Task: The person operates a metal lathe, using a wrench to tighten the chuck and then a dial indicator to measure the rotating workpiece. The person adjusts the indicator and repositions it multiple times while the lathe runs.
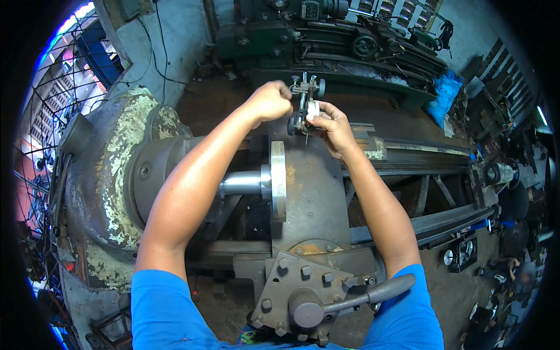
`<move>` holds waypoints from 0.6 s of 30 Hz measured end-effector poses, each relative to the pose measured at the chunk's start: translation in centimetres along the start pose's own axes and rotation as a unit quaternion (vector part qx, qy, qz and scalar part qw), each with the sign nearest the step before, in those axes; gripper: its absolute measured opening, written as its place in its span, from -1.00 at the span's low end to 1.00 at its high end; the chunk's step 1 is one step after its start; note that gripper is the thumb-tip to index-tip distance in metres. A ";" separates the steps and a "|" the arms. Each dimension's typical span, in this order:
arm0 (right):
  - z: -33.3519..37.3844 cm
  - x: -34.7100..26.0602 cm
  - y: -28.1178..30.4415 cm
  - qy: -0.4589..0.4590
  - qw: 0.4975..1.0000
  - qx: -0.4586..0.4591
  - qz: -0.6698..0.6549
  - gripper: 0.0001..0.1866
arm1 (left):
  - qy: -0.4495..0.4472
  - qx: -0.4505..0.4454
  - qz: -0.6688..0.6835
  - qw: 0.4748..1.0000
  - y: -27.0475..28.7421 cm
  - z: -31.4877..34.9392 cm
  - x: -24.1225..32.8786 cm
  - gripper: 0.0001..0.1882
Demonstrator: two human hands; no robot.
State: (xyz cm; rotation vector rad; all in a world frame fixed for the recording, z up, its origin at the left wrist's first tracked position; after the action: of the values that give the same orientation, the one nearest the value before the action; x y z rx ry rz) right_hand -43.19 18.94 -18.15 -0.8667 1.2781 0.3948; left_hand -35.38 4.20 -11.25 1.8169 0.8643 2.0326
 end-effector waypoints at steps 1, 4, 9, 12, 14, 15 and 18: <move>0.0 0.0 0.0 0.001 1.000 -0.017 -0.012 -0.46 | 0.075 -0.037 0.010 0.996 -0.3 0.1 -1.2 -0.54; 0.0 0.1 0.1 -0.017 0.999 -0.020 -0.024 -0.51 | 0.090 -0.171 0.064 0.979 -2.4 0.7 -2.2 -0.60; 0.1 -0.6 0.0 -0.035 0.999 -0.023 0.032 -0.53 | 0.110 -0.161 0.067 0.979 -3.2 -0.1 -3.0 -0.71; -0.1 -0.7 0.1 -0.043 0.997 -0.024 0.059 -0.53 | 0.122 -0.156 0.082 0.977 -3.5 -0.1 -3.2 -0.75; -0.1 -0.6 0.1 -0.039 0.998 -0.043 0.030 -0.48 | 0.143 -0.146 0.109 0.973 -3.6 0.0 -3.4 -0.76; -0.1 -0.6 0.2 -0.023 0.998 -0.050 0.025 -0.45 | 0.148 -0.140 0.114 0.972 -3.5 -0.1 -3.5 -0.75; 0.2 -0.4 0.3 0.022 0.996 -0.084 0.008 -0.31 | 0.163 -0.138 0.130 0.968 -3.4 -0.1 -3.8 -0.74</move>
State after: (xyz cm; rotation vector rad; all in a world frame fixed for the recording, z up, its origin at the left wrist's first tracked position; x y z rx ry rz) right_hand -43.41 19.34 -17.88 -1.0119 1.3067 0.5048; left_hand -35.48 4.65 -16.36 1.5345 0.3997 2.5185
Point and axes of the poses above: each hand's wrist, its own z-axis away from the middle knuckle, its own y-axis out of the back of the hand, x = y × z, the point moved 6 cm from there along -z, towards the middle knuckle, and after that the axes turned 4 degrees about -y, right-handed, at the moved point
